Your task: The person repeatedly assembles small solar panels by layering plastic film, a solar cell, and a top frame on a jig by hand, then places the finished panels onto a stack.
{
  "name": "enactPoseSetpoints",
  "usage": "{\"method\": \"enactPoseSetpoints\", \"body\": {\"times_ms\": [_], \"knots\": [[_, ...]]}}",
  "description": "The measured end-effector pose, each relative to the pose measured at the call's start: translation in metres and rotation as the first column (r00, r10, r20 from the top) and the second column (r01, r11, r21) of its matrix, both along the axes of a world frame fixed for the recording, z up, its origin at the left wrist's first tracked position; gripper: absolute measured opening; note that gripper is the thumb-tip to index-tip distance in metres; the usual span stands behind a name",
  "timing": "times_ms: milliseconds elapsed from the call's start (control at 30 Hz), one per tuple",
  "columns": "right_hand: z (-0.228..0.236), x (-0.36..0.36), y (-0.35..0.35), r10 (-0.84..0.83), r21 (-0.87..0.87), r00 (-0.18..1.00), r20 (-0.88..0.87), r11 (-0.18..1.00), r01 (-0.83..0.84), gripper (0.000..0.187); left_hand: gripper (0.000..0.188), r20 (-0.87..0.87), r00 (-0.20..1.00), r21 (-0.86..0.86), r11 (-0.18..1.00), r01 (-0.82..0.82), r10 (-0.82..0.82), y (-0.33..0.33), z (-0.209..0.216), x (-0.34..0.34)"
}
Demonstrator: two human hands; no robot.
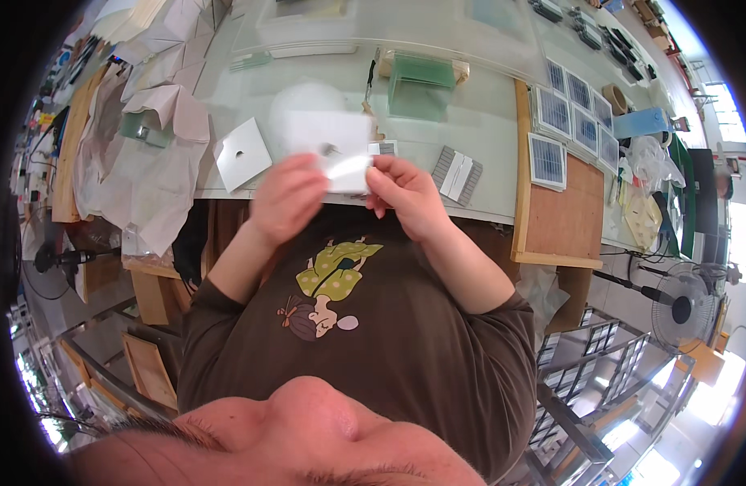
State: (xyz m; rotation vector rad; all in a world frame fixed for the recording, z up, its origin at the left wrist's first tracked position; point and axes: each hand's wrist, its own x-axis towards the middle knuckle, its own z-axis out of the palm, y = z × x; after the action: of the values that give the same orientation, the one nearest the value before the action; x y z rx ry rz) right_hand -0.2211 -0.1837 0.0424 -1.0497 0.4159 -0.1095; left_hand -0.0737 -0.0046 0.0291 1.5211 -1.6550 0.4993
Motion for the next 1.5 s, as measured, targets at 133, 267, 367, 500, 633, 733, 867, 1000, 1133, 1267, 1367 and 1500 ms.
{"method": "enactPoseSetpoints", "body": {"times_ms": [133,267,367,500,633,733,867,1000,1133,1267,1367,1500], "knots": [[-0.012,0.004,-0.007,-0.089,-0.044,0.993,-0.078,0.995,0.086,0.025,0.025,-0.030,0.985,-0.037,0.984,-0.173,0.172,-0.021,0.004,-0.010],[-0.014,0.002,-0.012,-0.068,-0.145,0.980,-0.188,0.989,0.041,0.032,0.028,-0.970,0.141,0.216,0.969,0.117,0.199,-0.029,-0.029,-0.004],[-0.023,-0.001,-0.016,-0.112,-0.362,0.966,-0.234,0.932,0.020,0.042,0.028,-0.882,0.253,0.458,0.848,0.266,0.398,-0.031,-0.032,0.001],[-0.031,-0.003,-0.019,-0.179,-0.558,0.963,-0.202,0.829,0.037,0.054,0.031,-0.835,0.280,0.535,0.815,0.220,0.473,-0.034,-0.026,0.002],[-0.027,-0.003,-0.019,-0.167,-0.543,0.967,-0.192,0.839,0.037,0.050,0.032,-0.863,0.240,0.491,0.850,0.193,0.444,-0.033,-0.038,0.003],[-0.025,-0.004,-0.024,-0.157,-0.460,0.977,-0.146,0.885,0.074,0.051,0.032,-0.862,0.244,0.494,0.847,0.198,0.445,-0.034,-0.027,0.000],[-0.030,-0.006,-0.029,-0.141,-0.512,0.978,-0.151,0.858,0.045,0.048,0.033,-0.870,0.255,0.477,0.853,0.212,0.423,-0.032,-0.035,-0.005],[-0.033,-0.009,-0.029,-0.112,-0.544,0.975,-0.192,0.839,-0.011,0.048,0.036,-0.817,0.318,0.552,0.813,0.187,0.481,-0.031,-0.035,-0.008],[-0.034,-0.010,-0.028,-0.116,-0.547,0.975,-0.189,0.837,-0.007,0.048,0.040,-0.806,0.312,0.569,0.803,0.178,0.502,-0.029,-0.035,-0.010],[-0.035,-0.011,-0.028,-0.108,-0.573,0.975,-0.195,0.819,-0.024,0.046,0.040,-0.808,0.288,0.572,0.802,0.173,0.514,-0.028,-0.036,-0.011],[-0.038,-0.012,-0.029,-0.107,-0.588,0.974,-0.198,0.809,-0.031,0.045,0.037,-0.794,0.284,0.596,0.779,0.192,0.537,-0.028,-0.034,-0.010],[-0.037,-0.012,-0.028,-0.125,-0.628,0.970,-0.211,0.777,-0.036,0.045,0.037,-0.796,0.277,0.595,0.781,0.190,0.538,-0.028,-0.036,-0.011]]}}
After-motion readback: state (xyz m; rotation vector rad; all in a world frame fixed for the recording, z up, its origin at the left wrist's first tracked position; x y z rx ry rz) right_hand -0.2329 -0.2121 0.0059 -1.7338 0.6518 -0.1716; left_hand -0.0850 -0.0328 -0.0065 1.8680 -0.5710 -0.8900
